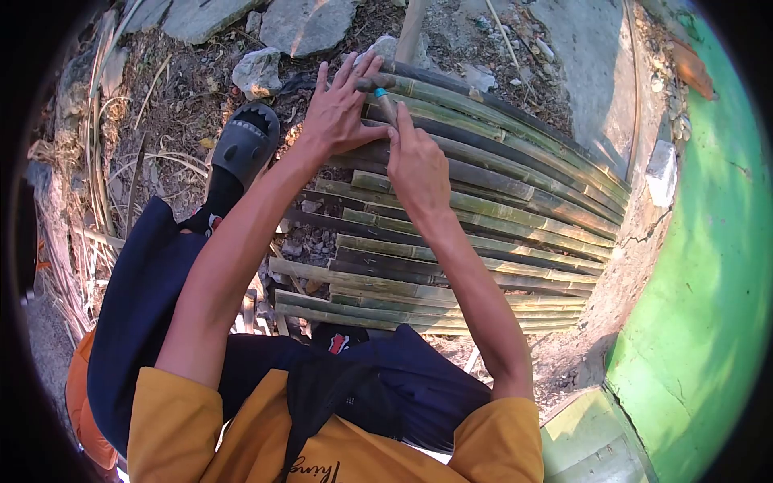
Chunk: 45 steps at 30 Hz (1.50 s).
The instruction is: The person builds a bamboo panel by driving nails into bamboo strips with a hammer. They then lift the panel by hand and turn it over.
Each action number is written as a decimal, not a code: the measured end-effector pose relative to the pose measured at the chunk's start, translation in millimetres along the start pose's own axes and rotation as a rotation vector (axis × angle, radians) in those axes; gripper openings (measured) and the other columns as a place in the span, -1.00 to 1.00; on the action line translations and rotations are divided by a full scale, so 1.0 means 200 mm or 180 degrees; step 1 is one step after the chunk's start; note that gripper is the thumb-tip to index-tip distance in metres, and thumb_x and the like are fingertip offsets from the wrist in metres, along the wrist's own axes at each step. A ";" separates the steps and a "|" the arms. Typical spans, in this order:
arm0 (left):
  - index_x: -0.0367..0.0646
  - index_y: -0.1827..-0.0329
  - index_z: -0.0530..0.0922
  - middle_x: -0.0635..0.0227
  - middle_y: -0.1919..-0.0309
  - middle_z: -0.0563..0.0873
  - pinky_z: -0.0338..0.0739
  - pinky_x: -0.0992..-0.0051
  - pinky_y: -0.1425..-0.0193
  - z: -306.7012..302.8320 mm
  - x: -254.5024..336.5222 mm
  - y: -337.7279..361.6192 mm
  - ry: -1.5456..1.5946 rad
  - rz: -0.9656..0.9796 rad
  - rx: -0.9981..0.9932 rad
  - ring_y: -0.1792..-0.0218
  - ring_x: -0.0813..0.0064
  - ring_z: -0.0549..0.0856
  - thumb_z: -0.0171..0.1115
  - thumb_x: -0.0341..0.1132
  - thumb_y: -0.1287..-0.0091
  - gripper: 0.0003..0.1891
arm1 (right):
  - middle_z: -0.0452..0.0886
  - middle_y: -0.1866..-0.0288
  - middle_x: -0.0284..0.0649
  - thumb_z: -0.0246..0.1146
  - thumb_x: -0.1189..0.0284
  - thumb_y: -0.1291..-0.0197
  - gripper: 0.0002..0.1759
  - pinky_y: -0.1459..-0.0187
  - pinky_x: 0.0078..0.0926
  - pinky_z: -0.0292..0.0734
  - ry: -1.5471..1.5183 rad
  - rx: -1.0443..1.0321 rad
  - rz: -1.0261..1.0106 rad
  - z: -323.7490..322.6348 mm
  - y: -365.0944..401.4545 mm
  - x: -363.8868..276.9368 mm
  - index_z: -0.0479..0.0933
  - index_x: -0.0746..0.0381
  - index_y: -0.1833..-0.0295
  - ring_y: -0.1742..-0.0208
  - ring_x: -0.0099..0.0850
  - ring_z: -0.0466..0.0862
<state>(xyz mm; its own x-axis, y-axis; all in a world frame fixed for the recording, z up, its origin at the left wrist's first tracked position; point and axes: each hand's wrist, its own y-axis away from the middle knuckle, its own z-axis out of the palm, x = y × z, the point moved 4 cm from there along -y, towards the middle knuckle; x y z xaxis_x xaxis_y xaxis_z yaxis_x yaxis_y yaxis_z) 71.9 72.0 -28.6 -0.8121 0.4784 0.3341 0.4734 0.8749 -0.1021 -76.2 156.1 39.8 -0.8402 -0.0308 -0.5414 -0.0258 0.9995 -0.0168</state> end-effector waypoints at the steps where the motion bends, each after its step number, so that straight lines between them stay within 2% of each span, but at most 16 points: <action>1: 0.00 -0.85 0.01 0.29 -0.81 0.12 -0.13 -0.32 -0.77 0.01 0.00 0.01 -0.0038 0.0035 -0.0010 -0.80 0.12 0.08 0.26 0.49 -0.24 0.23 | 0.74 0.18 0.09 0.21 0.35 -0.59 -0.46 0.26 0.12 0.67 -0.0023 0.0083 -0.0133 -0.02 0.03 -0.05 0.46 0.21 -0.59 0.28 0.15 0.77; 4: 0.04 -0.85 0.02 0.28 -0.81 0.13 -0.13 -0.32 -0.77 0.02 0.01 0.01 -0.0059 0.0087 0.0125 -0.79 0.09 0.08 0.32 0.47 -0.19 0.24 | 0.74 0.19 0.10 0.21 0.35 -0.58 -0.48 0.25 0.12 0.69 -0.0155 0.0038 -0.0350 -0.07 0.05 -0.13 0.47 0.22 -0.57 0.25 0.15 0.78; 6: 0.03 -0.85 0.01 0.28 -0.81 0.12 -0.15 -0.30 -0.78 0.01 0.01 0.01 0.0053 0.0047 -0.0005 -0.80 0.07 0.08 0.30 0.40 -0.27 0.18 | 0.75 0.15 0.07 0.21 0.35 -0.58 -0.48 0.24 0.11 0.70 -0.0063 0.0092 -0.0111 -0.02 0.04 -0.04 0.48 0.22 -0.56 0.24 0.15 0.79; 8: 0.03 -0.85 0.01 0.25 -0.81 0.12 -0.17 -0.30 -0.78 0.00 0.01 0.00 -0.0143 0.0200 -0.0026 -0.79 0.06 0.08 0.28 0.45 -0.27 0.19 | 0.75 0.11 0.04 0.21 0.35 -0.58 -0.48 0.25 0.10 0.70 0.0255 -0.0341 0.0339 0.04 0.04 -0.04 0.47 0.22 -0.57 0.22 0.15 0.79; 12: -0.01 -0.84 0.02 0.22 -0.80 0.13 -0.19 -0.29 -0.79 0.06 -0.01 0.02 -0.0160 0.0165 0.0241 -0.79 0.08 0.08 0.28 0.55 -0.20 0.27 | 0.77 0.11 0.12 0.19 0.35 -0.59 -0.48 0.20 0.15 0.69 -0.0271 0.0172 -0.0446 -0.03 0.06 -0.17 0.46 0.25 -0.57 0.17 0.17 0.80; 16: 0.01 -0.86 -0.02 0.23 -0.81 0.13 -0.21 -0.22 -0.80 0.01 0.00 -0.01 0.0070 0.0096 0.0107 -0.80 0.11 0.07 0.26 0.48 -0.26 0.22 | 0.77 0.11 0.14 0.22 0.39 -0.56 -0.47 0.20 0.14 0.66 -0.0080 -0.0086 0.0273 -0.02 0.01 -0.05 0.47 0.26 -0.56 0.18 0.19 0.78; 20: 0.00 -0.85 0.01 0.24 -0.81 0.12 -0.19 -0.21 -0.81 0.05 0.00 0.02 -0.0326 0.0154 0.0206 -0.80 0.14 0.07 0.29 0.54 -0.19 0.28 | 0.77 0.13 0.19 0.20 0.40 -0.57 -0.48 0.16 0.17 0.64 -0.0325 0.0135 -0.0382 -0.07 0.04 -0.13 0.47 0.29 -0.56 0.16 0.20 0.78; 24: -0.05 -0.84 0.04 0.26 -0.81 0.11 -0.22 -0.19 -0.82 -0.02 0.02 -0.01 0.0155 -0.0010 0.0087 -0.80 0.18 0.07 0.31 0.50 -0.19 0.27 | 0.76 0.17 0.15 0.21 0.38 -0.57 -0.46 0.20 0.19 0.64 0.0045 0.0001 0.0364 -0.01 -0.02 -0.02 0.46 0.26 -0.57 0.21 0.18 0.78; 28: -0.05 -0.83 0.06 0.29 -0.81 0.11 -0.19 -0.20 -0.82 0.00 0.04 0.02 -0.0368 -0.0014 -0.0352 -0.81 0.20 0.02 0.28 0.53 -0.20 0.26 | 0.78 0.16 0.18 0.18 0.34 -0.59 -0.49 0.18 0.17 0.66 -0.0227 0.0290 -0.0242 -0.08 0.02 -0.11 0.48 0.26 -0.55 0.19 0.19 0.79; 31: -0.06 -0.83 0.08 0.29 -0.82 0.10 -0.21 -0.18 -0.82 -0.03 0.04 0.00 0.0073 -0.0018 0.0041 -0.81 0.20 0.02 0.30 0.49 -0.20 0.24 | 0.77 0.15 0.17 0.19 0.35 -0.58 -0.48 0.19 0.17 0.64 -0.0085 0.0071 0.0176 -0.02 0.00 -0.02 0.47 0.26 -0.55 0.17 0.19 0.79; 36: -0.05 -0.84 0.03 0.27 -0.82 0.09 -0.19 -0.16 -0.83 0.01 0.03 0.01 -0.0417 -0.0074 -0.0287 -0.81 0.19 0.03 0.20 0.64 -0.19 0.31 | 0.76 0.21 0.20 0.17 0.37 -0.60 -0.54 0.16 0.18 0.62 -0.0453 0.0422 -0.0044 -0.08 0.02 -0.09 0.53 0.29 -0.48 0.19 0.22 0.77; 37: -0.04 -0.84 0.03 0.23 -0.81 0.12 -0.25 -0.17 -0.82 0.01 0.03 0.00 -0.0187 -0.0005 0.0013 -0.80 0.17 0.05 0.13 0.78 -0.09 0.41 | 0.72 0.34 0.20 0.15 0.37 -0.62 -0.57 0.19 0.13 0.60 -0.0332 -0.0062 0.0715 -0.06 -0.01 0.00 0.52 0.31 -0.46 0.25 0.24 0.75; 38: -0.04 -0.84 0.03 0.23 -0.81 0.12 -0.25 -0.17 -0.82 0.02 0.02 -0.01 -0.0203 0.0000 0.0049 -0.80 0.17 0.05 0.13 0.78 -0.09 0.41 | 0.72 0.34 0.20 0.15 0.37 -0.62 -0.57 0.19 0.13 0.60 -0.0331 -0.0035 0.0686 -0.08 -0.02 0.01 0.52 0.31 -0.46 0.25 0.24 0.75; 40: -0.03 -0.85 0.00 0.25 -0.81 0.11 -0.28 -0.16 -0.82 0.01 0.02 -0.01 -0.0124 0.0028 0.0037 -0.81 0.19 0.03 0.10 0.79 -0.09 0.41 | 0.59 0.49 0.15 0.11 0.33 -0.67 -0.57 0.36 -0.09 0.48 -0.0712 0.0291 0.0399 -0.13 -0.04 -0.03 0.54 0.32 -0.46 0.49 0.00 0.68; 41: -0.03 -0.85 -0.02 0.29 -0.82 0.07 -0.22 -0.16 -0.83 0.02 0.03 0.01 -0.0195 -0.0004 0.0046 -0.81 0.20 0.04 0.10 0.76 -0.15 0.37 | 0.54 0.55 0.00 0.08 0.30 -0.70 -0.59 0.40 -0.16 0.46 -0.0783 0.0440 0.0307 -0.15 -0.03 -0.03 0.54 0.33 -0.41 0.56 -0.15 0.60; 45: -0.03 -0.85 -0.04 0.29 -0.82 0.07 -0.22 -0.15 -0.83 0.01 0.04 0.01 -0.0204 -0.0043 -0.0008 -0.81 0.20 0.03 0.10 0.77 -0.13 0.39 | 0.53 0.56 -0.19 0.03 0.28 -0.73 -0.62 0.42 -0.14 0.44 -0.0921 0.0799 0.0212 -0.29 -0.07 -0.06 0.48 0.30 -0.39 0.58 -0.24 0.58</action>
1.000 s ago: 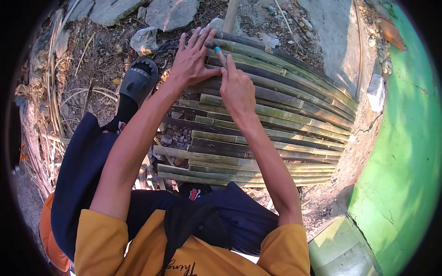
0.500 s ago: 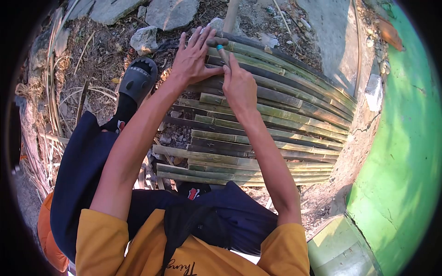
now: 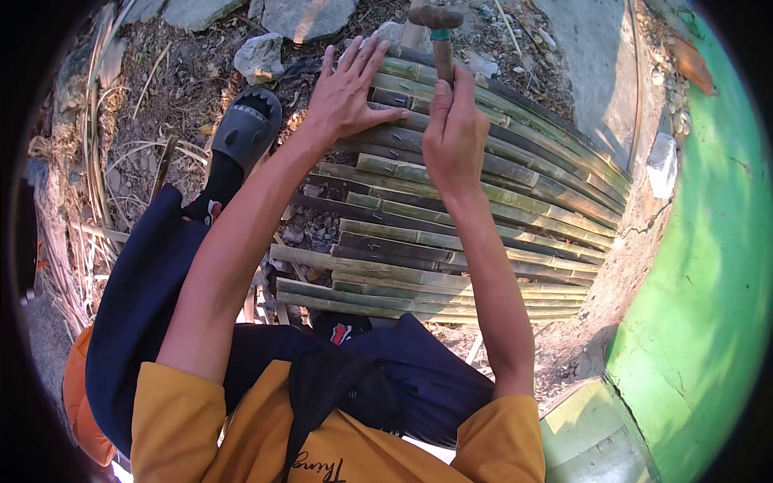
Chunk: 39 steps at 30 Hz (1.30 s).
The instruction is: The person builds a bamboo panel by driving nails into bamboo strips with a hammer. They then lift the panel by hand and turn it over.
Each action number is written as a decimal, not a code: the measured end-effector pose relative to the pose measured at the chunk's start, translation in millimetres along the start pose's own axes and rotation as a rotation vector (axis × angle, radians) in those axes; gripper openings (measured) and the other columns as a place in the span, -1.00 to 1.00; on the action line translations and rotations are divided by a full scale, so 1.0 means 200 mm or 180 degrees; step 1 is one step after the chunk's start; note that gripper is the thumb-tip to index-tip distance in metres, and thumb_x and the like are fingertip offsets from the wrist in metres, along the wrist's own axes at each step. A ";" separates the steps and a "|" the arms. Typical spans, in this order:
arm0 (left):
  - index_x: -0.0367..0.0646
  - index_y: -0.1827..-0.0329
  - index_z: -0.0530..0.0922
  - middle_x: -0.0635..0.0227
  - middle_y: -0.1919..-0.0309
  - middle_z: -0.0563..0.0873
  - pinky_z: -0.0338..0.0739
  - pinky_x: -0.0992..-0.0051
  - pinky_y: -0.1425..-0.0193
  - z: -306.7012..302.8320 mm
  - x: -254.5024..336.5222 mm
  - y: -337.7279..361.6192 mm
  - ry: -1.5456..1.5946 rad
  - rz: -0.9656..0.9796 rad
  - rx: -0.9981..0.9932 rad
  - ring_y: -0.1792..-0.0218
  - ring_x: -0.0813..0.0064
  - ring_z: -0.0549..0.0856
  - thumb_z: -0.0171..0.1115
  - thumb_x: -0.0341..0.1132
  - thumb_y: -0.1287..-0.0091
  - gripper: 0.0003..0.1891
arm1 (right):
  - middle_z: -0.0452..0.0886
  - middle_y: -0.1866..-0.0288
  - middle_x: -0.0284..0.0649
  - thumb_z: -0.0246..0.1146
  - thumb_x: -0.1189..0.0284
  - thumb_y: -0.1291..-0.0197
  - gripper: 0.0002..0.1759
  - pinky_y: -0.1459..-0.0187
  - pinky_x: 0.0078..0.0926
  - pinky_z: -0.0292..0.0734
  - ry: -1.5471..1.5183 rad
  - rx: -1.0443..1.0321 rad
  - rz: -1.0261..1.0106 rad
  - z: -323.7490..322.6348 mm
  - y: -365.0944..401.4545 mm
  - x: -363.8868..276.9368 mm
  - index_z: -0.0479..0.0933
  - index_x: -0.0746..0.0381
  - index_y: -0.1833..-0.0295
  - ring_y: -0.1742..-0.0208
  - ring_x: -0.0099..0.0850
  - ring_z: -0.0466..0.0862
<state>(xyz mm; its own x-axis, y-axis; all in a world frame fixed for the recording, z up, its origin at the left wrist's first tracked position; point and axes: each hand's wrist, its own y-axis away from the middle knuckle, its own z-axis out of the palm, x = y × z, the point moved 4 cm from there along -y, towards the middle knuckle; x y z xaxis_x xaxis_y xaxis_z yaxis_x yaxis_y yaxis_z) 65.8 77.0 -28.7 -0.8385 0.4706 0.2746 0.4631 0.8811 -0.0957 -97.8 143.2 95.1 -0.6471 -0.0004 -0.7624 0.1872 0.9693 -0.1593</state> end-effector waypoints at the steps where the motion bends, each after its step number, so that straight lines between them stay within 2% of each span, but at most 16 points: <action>1: -0.03 -0.85 -0.04 0.29 -0.82 0.07 -0.22 -0.15 -0.83 0.00 0.01 0.01 0.0006 -0.0010 -0.0004 -0.81 0.20 0.03 0.10 0.77 -0.13 0.39 | 0.53 0.56 -0.19 0.03 0.28 -0.73 -0.62 0.42 -0.14 0.44 0.0003 -0.0012 0.0001 0.01 0.02 0.02 0.48 0.30 -0.39 0.58 -0.24 0.58; 4: -0.02 -0.85 -0.03 0.29 -0.82 0.08 -0.22 -0.14 -0.84 -0.01 0.00 0.00 0.0089 0.0000 0.0060 -0.81 0.20 0.03 0.09 0.77 -0.13 0.39 | 0.55 0.54 -0.14 0.01 0.31 -0.73 -0.61 0.43 -0.16 0.44 0.0007 0.0167 -0.0035 0.04 0.05 0.12 0.48 0.30 -0.43 0.57 -0.22 0.59; 6: -0.01 -0.85 -0.03 0.28 -0.82 0.08 -0.22 -0.14 -0.84 0.00 0.00 0.00 0.0071 -0.0002 0.0050 -0.81 0.21 0.03 0.10 0.77 -0.13 0.38 | 0.67 0.36 0.19 0.04 0.39 -0.69 -0.60 0.30 0.06 0.50 0.0419 -0.0536 0.0567 0.07 0.08 0.18 0.45 0.33 -0.48 0.32 0.20 0.74; 7: -0.01 -0.85 -0.02 0.28 -0.82 0.08 -0.22 -0.14 -0.84 -0.01 0.00 0.00 0.0048 -0.0003 0.0039 -0.81 0.21 0.03 0.10 0.77 -0.13 0.38 | 0.67 0.36 0.19 0.04 0.39 -0.69 -0.60 0.30 0.06 0.50 0.0414 -0.0535 0.0571 0.07 0.08 0.17 0.45 0.33 -0.48 0.32 0.20 0.74; 12: 0.01 -0.85 0.00 0.28 -0.82 0.09 -0.22 -0.15 -0.83 0.01 0.00 0.01 0.0046 0.0022 0.0060 -0.80 0.23 0.05 0.11 0.76 -0.14 0.37 | 0.70 0.32 0.21 0.09 0.42 -0.64 -0.53 0.25 0.11 0.54 0.0349 -0.0102 -0.0648 0.01 0.05 -0.04 0.40 0.39 -0.53 0.28 0.23 0.75; 13: 0.01 -0.85 0.01 0.28 -0.82 0.09 -0.23 -0.16 -0.83 0.01 0.00 0.01 0.0051 0.0029 0.0130 -0.80 0.23 0.06 0.12 0.76 -0.14 0.36 | 0.70 0.32 0.21 0.09 0.42 -0.64 -0.53 0.25 0.11 0.54 0.0364 -0.0096 -0.0648 0.03 0.06 0.01 0.40 0.39 -0.53 0.28 0.23 0.75; 15: 0.00 -0.85 0.01 0.29 -0.81 0.11 -0.22 -0.17 -0.83 -0.01 0.00 0.00 0.0068 0.0030 0.0211 -0.80 0.23 0.06 0.12 0.76 -0.15 0.36 | 0.70 0.33 0.22 0.12 0.44 -0.63 -0.51 0.25 0.11 0.54 0.0985 -0.0738 -0.0054 0.12 0.08 0.17 0.39 0.39 -0.55 0.28 0.22 0.76; 21: -0.03 -0.84 0.02 0.28 -0.81 0.11 -0.20 -0.18 -0.82 0.02 -0.01 0.01 0.0058 0.0066 0.0196 -0.80 0.20 0.06 0.10 0.76 -0.15 0.36 | 0.71 0.28 0.24 0.11 0.44 -0.64 -0.53 0.28 0.05 0.55 0.0240 -0.0109 -0.0006 0.03 0.07 0.04 0.41 0.34 -0.56 0.31 0.21 0.75; 23: -0.03 -0.84 0.01 0.28 -0.81 0.11 -0.20 -0.18 -0.82 0.01 0.00 0.01 0.0095 0.0052 0.0178 -0.80 0.21 0.06 0.10 0.76 -0.15 0.36 | 0.72 0.26 0.24 0.11 0.44 -0.64 -0.53 0.27 0.03 0.57 0.0019 0.0184 -0.0198 0.00 0.06 -0.02 0.41 0.30 -0.56 0.30 0.22 0.76; 25: -0.02 -0.85 0.00 0.29 -0.82 0.09 -0.20 -0.18 -0.82 0.00 0.00 0.00 0.0060 0.0054 0.0137 -0.80 0.21 0.05 0.10 0.76 -0.15 0.36 | 0.72 0.27 0.24 0.11 0.43 -0.65 -0.53 0.27 0.06 0.58 0.0021 0.0441 -0.0487 0.05 0.13 0.12 0.42 0.27 -0.57 0.28 0.24 0.77; 27: -0.03 -0.85 0.00 0.29 -0.82 0.09 -0.20 -0.18 -0.82 -0.01 -0.01 -0.01 0.0005 0.0045 0.0166 -0.80 0.21 0.05 0.10 0.76 -0.15 0.36 | 0.73 0.29 0.22 0.10 0.43 -0.65 -0.53 0.26 0.08 0.58 0.1017 -0.0522 0.0098 0.14 0.13 0.23 0.42 0.24 -0.58 0.25 0.25 0.77; 29: -0.03 -0.85 -0.01 0.30 -0.82 0.08 -0.19 -0.17 -0.83 0.00 -0.01 -0.02 -0.0037 0.0036 0.0148 -0.80 0.20 0.04 0.10 0.76 -0.15 0.37 | 0.73 0.34 0.19 0.08 0.41 -0.66 -0.52 0.27 0.11 0.55 0.0917 -0.0549 0.0108 0.13 0.08 0.22 0.42 0.22 -0.58 0.27 0.25 0.77; 32: -0.01 -0.85 -0.02 0.31 -0.82 0.07 -0.20 -0.17 -0.83 0.00 0.00 0.00 -0.0016 0.0038 0.0066 -0.80 0.21 0.04 0.10 0.76 -0.15 0.37 | 0.66 0.48 0.00 0.07 0.39 -0.68 -0.53 0.39 -0.03 0.51 0.0439 -0.0094 -0.0042 0.02 0.05 0.05 0.42 0.22 -0.59 0.49 0.09 0.67; 36: 0.00 -0.85 -0.02 0.32 -0.82 0.08 -0.20 -0.16 -0.83 0.01 0.00 0.00 0.0047 0.0062 0.0192 -0.80 0.22 0.04 0.09 0.77 -0.15 0.37 | 0.61 0.53 -0.05 0.08 0.37 -0.68 -0.54 0.45 -0.09 0.49 0.0111 0.0480 -0.0210 -0.08 0.03 -0.01 0.43 0.18 -0.58 0.54 -0.03 0.66; 37: 0.00 -0.85 -0.02 0.32 -0.82 0.08 -0.20 -0.16 -0.83 0.02 -0.01 0.01 0.0043 0.0058 0.0187 -0.80 0.22 0.04 0.09 0.77 -0.15 0.37 | 0.61 0.53 -0.05 0.08 0.37 -0.68 -0.54 0.45 -0.09 0.49 0.0106 0.0476 -0.0207 -0.04 0.06 0.08 0.43 0.18 -0.58 0.54 -0.03 0.66; 39: 0.00 -0.85 -0.02 0.31 -0.82 0.08 -0.20 -0.17 -0.83 0.01 0.00 0.00 0.0052 0.0066 0.0156 -0.80 0.22 0.05 0.09 0.77 -0.15 0.37 | 0.58 0.55 -0.07 0.06 0.35 -0.69 -0.55 0.46 -0.15 0.50 0.1195 -0.0134 -0.0396 0.11 0.12 0.31 0.43 0.19 -0.56 0.54 -0.15 0.68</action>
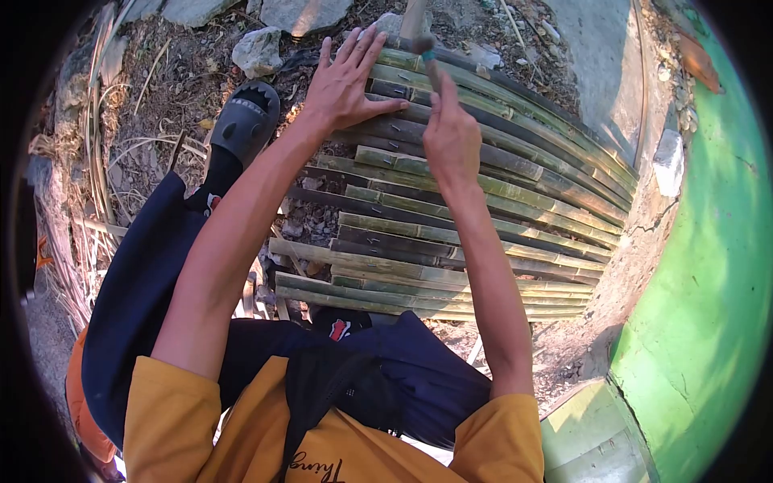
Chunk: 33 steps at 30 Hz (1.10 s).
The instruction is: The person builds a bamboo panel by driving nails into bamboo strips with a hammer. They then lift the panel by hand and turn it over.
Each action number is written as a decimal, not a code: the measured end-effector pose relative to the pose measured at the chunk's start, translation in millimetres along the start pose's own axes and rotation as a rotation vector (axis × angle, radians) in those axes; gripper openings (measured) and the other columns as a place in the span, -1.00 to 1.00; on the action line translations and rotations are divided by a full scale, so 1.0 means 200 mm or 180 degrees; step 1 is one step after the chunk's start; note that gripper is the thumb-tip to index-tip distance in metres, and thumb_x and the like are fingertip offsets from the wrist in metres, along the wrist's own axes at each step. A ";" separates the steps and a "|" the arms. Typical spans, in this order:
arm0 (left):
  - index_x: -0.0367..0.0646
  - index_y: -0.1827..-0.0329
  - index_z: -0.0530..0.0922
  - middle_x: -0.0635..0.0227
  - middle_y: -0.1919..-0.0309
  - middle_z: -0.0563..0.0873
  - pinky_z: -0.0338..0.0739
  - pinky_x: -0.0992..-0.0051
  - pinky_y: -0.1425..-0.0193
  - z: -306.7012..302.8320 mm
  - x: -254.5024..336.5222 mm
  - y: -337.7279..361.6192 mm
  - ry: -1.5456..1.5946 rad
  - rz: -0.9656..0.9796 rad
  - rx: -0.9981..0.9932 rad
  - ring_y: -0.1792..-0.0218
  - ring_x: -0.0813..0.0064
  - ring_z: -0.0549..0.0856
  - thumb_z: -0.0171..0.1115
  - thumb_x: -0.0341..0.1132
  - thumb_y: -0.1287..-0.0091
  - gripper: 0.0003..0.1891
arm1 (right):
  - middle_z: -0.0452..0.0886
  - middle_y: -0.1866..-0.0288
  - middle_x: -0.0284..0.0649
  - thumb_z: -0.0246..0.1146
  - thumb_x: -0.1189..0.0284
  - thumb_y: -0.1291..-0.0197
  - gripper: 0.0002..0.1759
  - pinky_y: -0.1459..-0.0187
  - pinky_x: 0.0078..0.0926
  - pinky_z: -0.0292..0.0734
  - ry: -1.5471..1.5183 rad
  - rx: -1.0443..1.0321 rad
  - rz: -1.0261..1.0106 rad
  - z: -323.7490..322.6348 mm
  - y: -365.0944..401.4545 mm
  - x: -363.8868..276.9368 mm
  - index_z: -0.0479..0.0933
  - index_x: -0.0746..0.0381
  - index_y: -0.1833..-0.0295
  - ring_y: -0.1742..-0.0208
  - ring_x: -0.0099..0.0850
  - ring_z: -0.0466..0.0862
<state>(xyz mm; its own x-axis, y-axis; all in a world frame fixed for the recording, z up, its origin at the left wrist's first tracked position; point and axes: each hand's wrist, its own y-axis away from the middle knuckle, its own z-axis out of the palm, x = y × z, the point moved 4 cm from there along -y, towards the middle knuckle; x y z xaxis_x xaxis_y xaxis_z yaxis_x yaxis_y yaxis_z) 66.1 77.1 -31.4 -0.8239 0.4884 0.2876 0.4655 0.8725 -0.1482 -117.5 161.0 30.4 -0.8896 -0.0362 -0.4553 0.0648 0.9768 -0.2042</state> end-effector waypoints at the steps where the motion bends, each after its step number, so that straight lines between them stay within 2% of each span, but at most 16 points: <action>1: 0.00 -0.85 -0.02 0.31 -0.82 0.08 -0.20 -0.17 -0.83 0.00 0.01 0.00 -0.0004 0.0009 0.0013 -0.80 0.22 0.05 0.09 0.77 -0.15 0.37 | 0.58 0.55 -0.07 0.06 0.35 -0.69 -0.55 0.46 -0.15 0.50 0.0003 0.0015 -0.0004 0.02 0.00 0.01 0.43 0.19 -0.56 0.54 -0.15 0.68; 4: 0.00 -0.85 -0.02 0.31 -0.82 0.09 -0.19 -0.17 -0.83 0.01 -0.01 0.00 -0.0184 -0.0038 -0.0099 -0.80 0.21 0.05 0.09 0.77 -0.14 0.37 | 0.55 0.55 -0.17 0.04 0.32 -0.70 -0.54 0.48 -0.25 0.49 -0.0411 -0.0242 0.0469 0.02 -0.06 0.00 0.42 0.24 -0.55 0.56 -0.35 0.64; 6: 0.00 -0.85 -0.01 0.31 -0.82 0.09 -0.18 -0.18 -0.83 0.00 0.00 0.00 -0.0008 0.0008 0.0059 -0.80 0.21 0.06 0.09 0.77 -0.15 0.37 | 0.53 0.55 -0.27 0.02 0.30 -0.71 -0.53 0.50 -0.32 0.48 -0.2279 -0.0354 0.1535 -0.10 -0.08 -0.06 0.40 0.25 -0.57 0.57 -0.46 0.58; 7: 0.00 -0.85 -0.01 0.31 -0.82 0.09 -0.19 -0.18 -0.83 0.01 0.00 0.01 -0.0036 0.0002 0.0036 -0.80 0.20 0.06 0.10 0.77 -0.15 0.37 | 0.48 0.54 -0.39 0.03 0.28 -0.72 -0.49 0.51 -0.40 0.42 -0.2913 -0.0143 0.1706 -0.16 -0.09 -0.12 0.37 0.19 -0.63 0.56 -0.60 0.50; 10: 0.00 -0.85 -0.01 0.31 -0.82 0.09 -0.19 -0.18 -0.83 0.01 0.00 0.00 -0.0023 0.0017 0.0051 -0.80 0.21 0.06 0.09 0.77 -0.15 0.37 | 0.61 0.53 -0.16 0.02 0.31 -0.70 -0.44 0.48 -0.19 0.49 -0.2143 0.0476 0.1181 -0.18 -0.07 -0.13 0.29 0.17 -0.70 0.55 -0.31 0.66; 11: 0.00 -0.85 -0.01 0.31 -0.82 0.09 -0.19 -0.18 -0.83 0.01 0.00 0.00 -0.0023 0.0022 0.0061 -0.80 0.21 0.06 0.09 0.77 -0.15 0.37 | 0.61 0.53 -0.16 0.02 0.31 -0.70 -0.44 0.48 -0.19 0.49 -0.2141 0.0485 0.1173 -0.12 -0.04 -0.08 0.29 0.17 -0.70 0.55 -0.31 0.66; 13: 0.02 -0.85 -0.02 0.29 -0.82 0.09 -0.23 -0.16 -0.83 0.02 -0.01 0.00 -0.0129 0.0012 -0.0012 -0.81 0.21 0.03 0.09 0.82 -0.07 0.42 | 0.70 0.43 0.19 0.02 0.36 -0.68 -0.40 0.39 0.08 0.52 -0.0449 -0.0445 0.0423 0.05 0.01 -0.03 0.22 0.19 -0.74 0.39 0.13 0.77; 14: 0.02 -0.85 -0.02 0.29 -0.82 0.09 -0.23 -0.16 -0.83 0.03 0.00 0.00 -0.0126 0.0034 -0.0007 -0.81 0.21 0.03 0.09 0.82 -0.07 0.42 | 0.70 0.43 0.19 0.02 0.36 -0.68 -0.40 0.39 0.08 0.52 -0.0443 -0.0426 0.0434 0.05 0.02 0.00 0.22 0.19 -0.74 0.39 0.13 0.77; 16: 0.03 -0.86 -0.03 0.29 -0.82 0.08 -0.23 -0.16 -0.83 0.03 -0.01 0.00 -0.0143 0.0016 -0.0033 -0.81 0.20 0.03 0.08 0.82 -0.07 0.43 | 0.68 0.31 0.39 0.04 0.42 -0.65 -0.38 0.28 0.25 0.50 -0.0810 -0.0769 0.0622 0.01 -0.06 -0.08 0.21 0.22 -0.73 0.21 0.35 0.72; 18: 0.02 -0.86 -0.03 0.28 -0.82 0.08 -0.23 -0.17 -0.83 0.03 0.00 0.00 -0.0097 0.0028 -0.0038 -0.81 0.20 0.03 0.08 0.82 -0.07 0.43 | 0.70 0.32 0.34 0.06 0.42 -0.64 -0.38 0.29 0.22 0.51 -0.0818 -0.0649 0.0751 -0.06 -0.07 -0.15 0.22 0.21 -0.72 0.25 0.31 0.74; 21: 0.02 -0.85 -0.02 0.29 -0.82 0.08 -0.21 -0.18 -0.83 0.02 0.00 0.01 -0.0060 -0.0003 -0.0025 -0.81 0.19 0.03 0.08 0.80 -0.11 0.40 | 0.70 0.33 0.31 0.07 0.41 -0.64 -0.39 0.30 0.24 0.49 -0.0908 0.0297 0.0324 -0.08 -0.03 -0.14 0.24 0.19 -0.71 0.28 0.31 0.74; 22: 0.02 -0.85 -0.01 0.29 -0.82 0.08 -0.20 -0.19 -0.82 0.01 0.00 0.00 -0.0061 0.0023 0.0004 -0.81 0.19 0.04 0.08 0.78 -0.15 0.36 | 0.70 0.33 0.31 0.07 0.41 -0.64 -0.39 0.30 0.24 0.49 -0.0906 0.0300 0.0322 -0.03 0.00 -0.09 0.24 0.19 -0.71 0.28 0.31 0.74; 24: 0.02 -0.85 0.00 0.29 -0.82 0.09 -0.19 -0.20 -0.82 0.00 0.02 0.01 -0.0080 0.0029 -0.0005 -0.80 0.18 0.04 0.08 0.78 -0.15 0.36 | 0.70 0.34 0.28 0.07 0.46 -0.63 -0.38 0.33 0.20 0.47 -0.0222 -0.0532 0.0443 0.05 0.00 -0.05 0.24 0.17 -0.73 0.32 0.27 0.73; 25: 0.02 -0.85 0.01 0.28 -0.82 0.09 -0.18 -0.20 -0.82 0.00 0.01 -0.01 -0.0112 0.0008 -0.0019 -0.80 0.18 0.05 0.09 0.78 -0.15 0.36 | 0.69 0.36 0.27 0.08 0.45 -0.62 -0.37 0.32 0.19 0.49 -0.0465 -0.0609 0.0505 0.03 -0.04 -0.04 0.24 0.14 -0.73 0.31 0.27 0.74; 29: 0.00 -0.85 0.02 0.25 -0.82 0.07 -0.24 -0.18 -0.82 0.01 0.00 0.00 -0.0046 0.0008 0.0031 -0.81 0.17 0.04 0.07 0.81 -0.09 0.40 | 0.68 0.42 0.28 0.10 0.39 -0.62 -0.38 0.28 0.24 0.53 -0.0901 0.0106 0.0464 -0.11 -0.08 -0.15 0.26 0.13 -0.72 0.31 0.32 0.73; 33: 0.00 -0.85 0.03 0.25 -0.82 0.07 -0.24 -0.18 -0.82 0.01 0.01 -0.02 -0.0179 0.0027 0.0017 -0.81 0.16 0.04 0.07 0.81 -0.08 0.41 | 0.66 0.42 0.27 0.08 0.44 -0.63 -0.41 0.31 0.20 0.46 -0.0341 -0.0574 0.0495 0.07 0.02 -0.01 0.28 0.14 -0.70 0.32 0.29 0.72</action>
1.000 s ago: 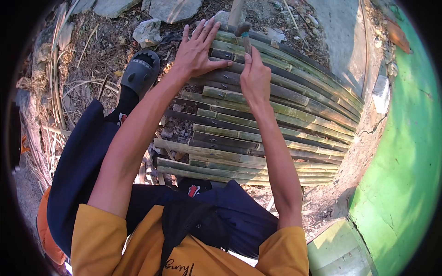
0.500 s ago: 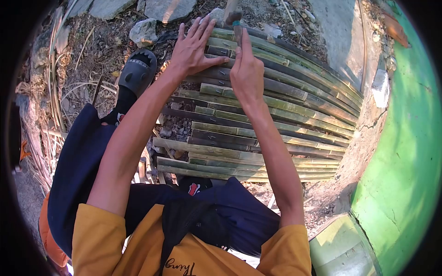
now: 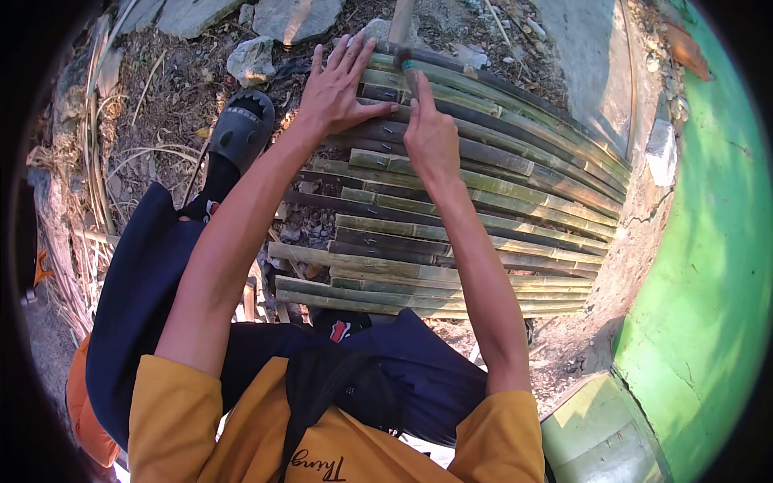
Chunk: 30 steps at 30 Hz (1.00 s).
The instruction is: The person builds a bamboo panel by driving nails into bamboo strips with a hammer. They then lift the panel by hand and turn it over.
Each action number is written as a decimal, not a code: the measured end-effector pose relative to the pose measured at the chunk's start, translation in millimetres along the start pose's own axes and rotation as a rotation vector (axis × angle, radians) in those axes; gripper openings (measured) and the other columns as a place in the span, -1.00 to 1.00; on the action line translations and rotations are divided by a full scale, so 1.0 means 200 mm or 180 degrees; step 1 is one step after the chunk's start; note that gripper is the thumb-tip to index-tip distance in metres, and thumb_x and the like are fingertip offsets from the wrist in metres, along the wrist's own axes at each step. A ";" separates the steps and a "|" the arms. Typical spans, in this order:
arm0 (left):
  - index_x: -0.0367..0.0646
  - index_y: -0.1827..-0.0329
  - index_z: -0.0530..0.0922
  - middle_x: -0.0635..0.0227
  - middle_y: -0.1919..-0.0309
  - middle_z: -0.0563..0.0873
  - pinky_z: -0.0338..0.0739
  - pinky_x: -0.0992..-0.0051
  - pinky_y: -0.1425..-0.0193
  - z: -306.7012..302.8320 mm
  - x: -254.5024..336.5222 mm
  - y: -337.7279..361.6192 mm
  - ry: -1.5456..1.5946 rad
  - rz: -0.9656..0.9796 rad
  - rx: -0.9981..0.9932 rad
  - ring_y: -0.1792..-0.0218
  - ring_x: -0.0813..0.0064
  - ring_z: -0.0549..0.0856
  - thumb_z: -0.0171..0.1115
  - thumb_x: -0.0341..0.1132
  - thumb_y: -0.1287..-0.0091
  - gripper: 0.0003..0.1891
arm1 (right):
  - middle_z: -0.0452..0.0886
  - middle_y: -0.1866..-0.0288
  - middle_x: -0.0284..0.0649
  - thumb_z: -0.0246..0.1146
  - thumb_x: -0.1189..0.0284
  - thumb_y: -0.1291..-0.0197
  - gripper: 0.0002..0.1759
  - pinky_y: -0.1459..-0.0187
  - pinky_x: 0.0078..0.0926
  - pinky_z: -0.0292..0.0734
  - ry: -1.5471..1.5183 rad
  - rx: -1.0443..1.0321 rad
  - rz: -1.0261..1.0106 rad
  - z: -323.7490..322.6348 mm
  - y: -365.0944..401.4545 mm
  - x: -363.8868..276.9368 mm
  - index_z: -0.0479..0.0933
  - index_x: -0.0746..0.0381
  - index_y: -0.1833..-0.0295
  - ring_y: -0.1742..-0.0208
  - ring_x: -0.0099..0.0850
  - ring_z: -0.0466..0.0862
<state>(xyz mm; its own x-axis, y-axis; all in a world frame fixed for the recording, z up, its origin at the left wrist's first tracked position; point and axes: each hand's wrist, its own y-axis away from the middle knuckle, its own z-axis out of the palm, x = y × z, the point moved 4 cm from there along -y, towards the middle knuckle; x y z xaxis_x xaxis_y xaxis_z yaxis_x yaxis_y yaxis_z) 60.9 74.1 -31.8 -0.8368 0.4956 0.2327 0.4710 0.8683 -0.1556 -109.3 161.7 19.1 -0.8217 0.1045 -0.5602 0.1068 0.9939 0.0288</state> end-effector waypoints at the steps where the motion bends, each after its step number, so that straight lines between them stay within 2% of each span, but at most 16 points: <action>1: -0.01 -0.84 0.03 0.24 -0.82 0.07 -0.24 -0.18 -0.82 0.00 0.00 0.00 0.0010 -0.0014 -0.0041 -0.81 0.16 0.04 0.07 0.81 -0.09 0.40 | 0.66 0.42 0.27 0.08 0.44 -0.63 -0.41 0.31 0.20 0.46 -0.0005 0.0026 -0.0038 -0.05 -0.03 -0.06 0.28 0.14 -0.70 0.32 0.29 0.72; 4: -0.02 -0.84 0.03 0.22 -0.82 0.08 -0.24 -0.19 -0.82 0.01 -0.01 0.02 0.0078 -0.0008 -0.0095 -0.81 0.15 0.04 0.08 0.80 -0.10 0.39 | 0.70 0.39 0.29 0.10 0.39 -0.62 -0.42 0.26 0.25 0.57 -0.0657 0.0355 -0.0004 -0.15 -0.02 -0.18 0.31 0.14 -0.68 0.27 0.34 0.74; 8: -0.04 -0.84 0.03 0.21 -0.82 0.09 -0.23 -0.18 -0.82 -0.03 0.01 0.02 0.0032 -0.0028 -0.0124 -0.80 0.14 0.05 0.13 0.75 -0.15 0.36 | 0.71 0.33 0.25 0.09 0.34 -0.64 -0.45 0.24 0.15 0.51 -0.0012 -0.0033 0.0234 0.00 0.00 -0.02 0.35 0.19 -0.64 0.21 0.32 0.75; 10: -0.06 -0.84 0.04 0.19 -0.82 0.08 -0.24 -0.18 -0.82 -0.06 -0.01 0.00 -0.0029 -0.0034 -0.0130 -0.81 0.14 0.03 0.13 0.75 -0.15 0.37 | 0.71 0.32 0.25 0.08 0.33 -0.65 -0.46 0.23 0.16 0.51 -0.0441 -0.0033 0.0319 -0.07 -0.05 -0.01 0.34 0.18 -0.64 0.20 0.31 0.75; 11: -0.08 -0.84 0.04 0.18 -0.82 0.07 -0.25 -0.18 -0.82 -0.05 0.02 0.01 -0.0012 -0.0028 -0.0257 -0.81 0.13 0.02 0.13 0.75 -0.15 0.37 | 0.71 0.31 0.25 0.07 0.32 -0.65 -0.47 0.21 0.16 0.51 -0.0848 -0.0110 0.0508 -0.13 -0.01 0.02 0.34 0.18 -0.63 0.19 0.31 0.75; 15: -0.19 -0.82 0.04 0.11 -0.81 0.06 -0.28 -0.21 -0.81 -0.10 0.04 -0.02 0.0087 0.0030 -0.0436 -0.82 0.09 -0.03 0.14 0.70 -0.20 0.35 | 0.67 0.37 0.22 0.03 0.31 -0.68 -0.56 0.24 0.16 0.44 -0.0628 0.0227 0.0513 -0.55 0.20 0.12 0.42 0.23 -0.52 0.26 0.31 0.71; 17: -0.23 -0.81 0.04 0.08 -0.81 0.06 -0.24 -0.21 -0.81 -0.13 0.07 -0.04 -0.0045 0.0155 -0.0394 -0.81 0.06 -0.02 0.19 0.65 -0.21 0.35 | 0.60 0.46 0.11 0.02 0.30 -0.69 -0.58 0.33 0.04 0.42 -0.0546 0.0329 0.0550 -0.69 0.42 0.32 0.45 0.25 -0.47 0.43 0.15 0.68; 19: -0.27 -0.80 0.04 0.04 -0.80 0.07 -0.20 -0.20 -0.80 -0.13 0.07 -0.10 -0.0185 0.0239 -0.0392 -0.81 0.04 0.00 0.24 0.61 -0.22 0.34 | 0.51 0.54 -0.05 0.02 0.31 -0.71 -0.58 0.41 -0.13 0.37 -0.0598 0.0304 0.1020 -0.84 0.73 0.47 0.44 0.26 -0.48 0.55 -0.16 0.58; 21: -0.33 -0.79 0.04 -0.02 -0.78 0.12 -0.12 -0.11 -0.82 -0.14 0.10 -0.17 0.0423 0.0400 -0.0167 -0.80 0.01 0.04 0.34 0.52 -0.23 0.33 | 0.43 0.56 -0.17 0.02 0.31 -0.72 -0.60 0.44 -0.24 0.33 -0.0601 0.0534 0.1524 -0.92 1.10 0.62 0.46 0.29 -0.45 0.56 -0.39 0.47; 22: -0.36 -0.71 0.24 -0.06 -0.67 0.34 0.13 0.03 -0.77 -0.13 0.11 -0.20 0.0287 0.0437 -0.0074 -0.71 -0.04 0.25 0.42 0.40 -0.26 0.18 | 0.44 0.55 -0.18 0.02 0.30 -0.72 -0.61 0.44 -0.24 0.33 -0.0596 0.0739 0.1666 -0.94 1.32 0.69 0.47 0.29 -0.43 0.55 -0.40 0.46; 24: -0.40 -0.53 0.47 -0.04 -0.45 0.55 0.36 0.10 -0.62 -0.18 0.17 -0.23 0.0513 0.0323 -0.0544 -0.51 -0.05 0.47 0.47 0.31 -0.27 0.01 | 0.45 0.55 -0.19 0.02 0.29 -0.72 -0.61 0.44 -0.24 0.34 -0.0474 0.1033 0.2145 -0.93 1.73 0.81 0.50 0.31 -0.39 0.54 -0.40 0.45; 25: -0.43 -0.33 0.58 0.01 -0.21 0.62 0.53 0.11 -0.37 -0.15 0.18 -0.23 0.0391 0.0629 0.0045 -0.24 -0.01 0.59 0.49 0.32 -0.24 -0.07 | 0.45 0.55 -0.18 0.03 0.28 -0.72 -0.61 0.43 -0.24 0.35 -0.0346 0.1145 0.2525 -0.94 1.95 0.83 0.51 0.31 -0.37 0.54 -0.40 0.44; 26: -0.41 -0.32 0.58 0.01 -0.22 0.62 0.51 0.11 -0.40 -0.16 0.21 -0.23 0.0292 0.0586 -0.0009 -0.25 -0.02 0.60 0.50 0.31 -0.24 -0.08 | 0.46 0.54 -0.17 0.05 0.28 -0.71 -0.62 0.42 -0.25 0.36 -0.0143 0.1399 0.2808 -0.94 2.11 0.77 0.52 0.31 -0.35 0.52 -0.40 0.44; 27: -0.41 -0.34 0.57 0.01 -0.24 0.62 0.51 0.08 -0.39 -0.17 0.24 -0.22 0.0190 0.0578 -0.0011 -0.29 -0.01 0.60 0.50 0.31 -0.24 -0.08 | 0.58 0.49 -0.05 0.08 0.28 -0.69 -0.63 0.37 -0.15 0.44 -0.0008 0.1493 0.3046 -0.92 2.31 0.78 0.52 0.30 -0.35 0.49 -0.23 0.58; 29: -0.40 -0.40 0.55 0.00 -0.30 0.61 0.47 0.06 -0.46 -0.16 0.26 -0.18 0.0126 0.0586 0.0009 -0.36 -0.02 0.57 0.47 0.31 -0.28 -0.07 | 0.69 0.39 0.10 0.09 0.26 -0.67 -0.61 0.34 0.00 0.50 0.0726 0.1916 0.3514 -0.70 2.80 0.89 0.51 0.29 -0.37 0.42 0.03 0.70; 30: -0.40 -0.44 0.52 -0.01 -0.34 0.60 0.43 0.06 -0.51 -0.14 0.25 -0.17 0.0027 0.0620 -0.0091 -0.39 -0.03 0.55 0.45 0.32 -0.30 -0.05 | 0.73 0.33 0.17 0.12 0.26 -0.65 -0.62 0.33 0.11 0.51 0.0524 0.2093 0.3700 -0.72 2.83 0.76 0.51 0.29 -0.34 0.35 0.18 0.72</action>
<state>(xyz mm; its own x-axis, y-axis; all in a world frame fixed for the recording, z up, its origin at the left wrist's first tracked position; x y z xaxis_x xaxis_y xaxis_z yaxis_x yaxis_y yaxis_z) 9.9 69.7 13.2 -0.7268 0.6543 0.2090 0.6315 0.7562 -0.1711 -254.8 745.9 68.7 -0.1241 0.9182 -0.3761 0.9915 0.1300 -0.0098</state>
